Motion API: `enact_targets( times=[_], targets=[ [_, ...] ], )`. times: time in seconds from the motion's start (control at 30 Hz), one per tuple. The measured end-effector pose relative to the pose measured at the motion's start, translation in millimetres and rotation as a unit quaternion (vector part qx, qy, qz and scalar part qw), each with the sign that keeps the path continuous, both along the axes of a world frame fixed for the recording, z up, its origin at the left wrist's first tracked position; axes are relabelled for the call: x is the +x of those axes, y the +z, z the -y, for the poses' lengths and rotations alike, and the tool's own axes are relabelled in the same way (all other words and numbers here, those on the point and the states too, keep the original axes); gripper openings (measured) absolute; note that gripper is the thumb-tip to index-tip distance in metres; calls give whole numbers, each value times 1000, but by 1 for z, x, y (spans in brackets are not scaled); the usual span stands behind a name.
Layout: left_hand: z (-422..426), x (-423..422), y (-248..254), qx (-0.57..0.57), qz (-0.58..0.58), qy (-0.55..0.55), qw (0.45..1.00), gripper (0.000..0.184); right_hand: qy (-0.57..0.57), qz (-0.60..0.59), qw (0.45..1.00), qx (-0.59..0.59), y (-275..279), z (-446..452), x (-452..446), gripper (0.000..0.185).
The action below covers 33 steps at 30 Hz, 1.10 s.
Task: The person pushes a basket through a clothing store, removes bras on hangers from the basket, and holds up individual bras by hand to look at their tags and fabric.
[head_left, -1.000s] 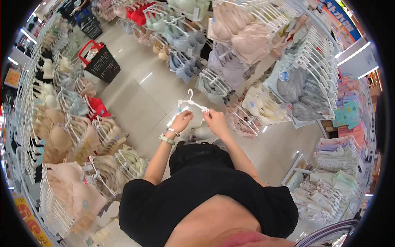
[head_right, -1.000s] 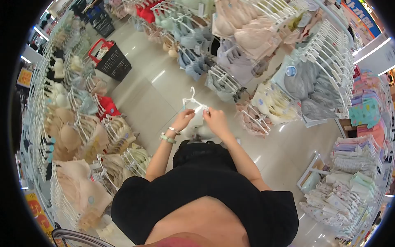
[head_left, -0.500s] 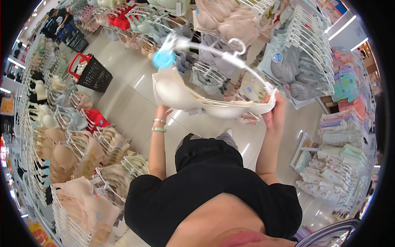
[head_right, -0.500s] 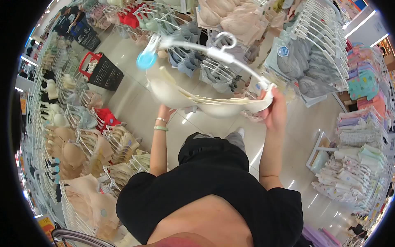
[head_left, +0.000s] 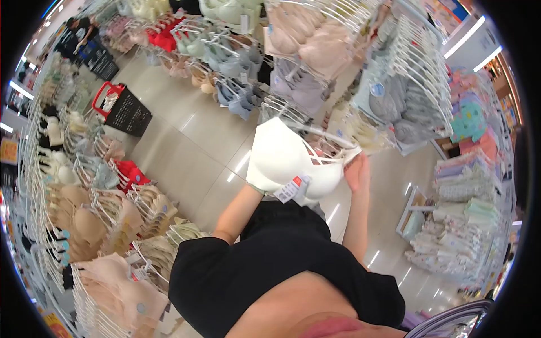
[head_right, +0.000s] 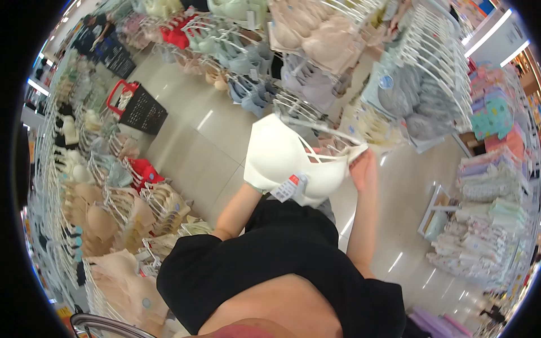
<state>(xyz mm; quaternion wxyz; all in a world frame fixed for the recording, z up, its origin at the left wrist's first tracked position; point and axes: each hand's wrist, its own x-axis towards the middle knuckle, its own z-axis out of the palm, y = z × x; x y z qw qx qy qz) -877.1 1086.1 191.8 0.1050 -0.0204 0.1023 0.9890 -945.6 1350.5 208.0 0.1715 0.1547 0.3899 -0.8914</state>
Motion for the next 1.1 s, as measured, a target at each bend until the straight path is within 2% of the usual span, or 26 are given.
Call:
enact_targets(
  times=[0.03, 0.1, 0.17, 0.23, 0.27, 0.33, 0.37, 0.43, 0.53, 0.67, 0.7, 0.73, 0.83, 0.93, 0.97, 1.03, 1.1],
  targets=[
    [0, 6, 2, 8, 0, 8, 1000, 50, -11, 10, 999, 40, -8, 12, 7, 36],
    [3, 19, 6, 17, -2, 31, 999, 50, 77, 33, 995, 58, -78, -3, 20, 45],
    [7, 30, 9, 22, -3, 63, 998, 49, 146, 73, 987, -10, -91, 16, 47, 48],
    [12, 44, 17, 27, 0, 106, 994, 49, 228, 170, 948, -141, -79, 48, 63, 51],
    [15, 52, 20, 26, 2, 128, 991, 48, 251, 173, 942, -137, -79, 54, 57, 51],
    [24, 67, 19, -3, 2, 175, 985, 48, 223, 134, 963, -70, -78, 78, 51, 50],
    [35, 74, 3, -45, -1, 193, 980, 48, 239, 120, 958, -103, -73, 88, 35, 49],
    [57, 87, -19, -130, -1, 228, 965, 47, 280, 56, 956, -73, -65, 115, -1, 49],
    [80, 108, -18, -162, 17, 297, 941, 48, 339, 70, 928, -137, -24, 176, -27, 48],
    [110, 133, -4, -181, 59, 400, 896, 49, 447, 79, 881, -130, -34, 245, -50, 44],
    [118, 139, -3, -186, 71, 426, 883, 49, 490, 59, 866, -84, -45, 262, -50, 42],
    [125, 147, -3, -186, 81, 448, 870, 49, 531, 36, 846, -39, -48, 280, -48, 42],
    [152, 162, -1, -177, 101, 510, 836, 50, 568, -1, 821, -57, -43, 340, -31, 43],
    [182, 171, 7, -88, 47, 551, 829, 49, 577, -12, 816, -36, -23, 392, -19, 40],
    [189, 172, 10, -30, 77, 572, 816, 56, 587, -11, 809, -40, -17, 408, -19, 40],
    [204, 174, 39, -18, 75, 578, 812, 58, 605, -55, 794, -6, -7, 436, -22, 37],
    [217, 176, 43, -6, 72, 583, 809, 61, 602, -90, 793, 25, 0, 463, -28, 34]
  ],
)
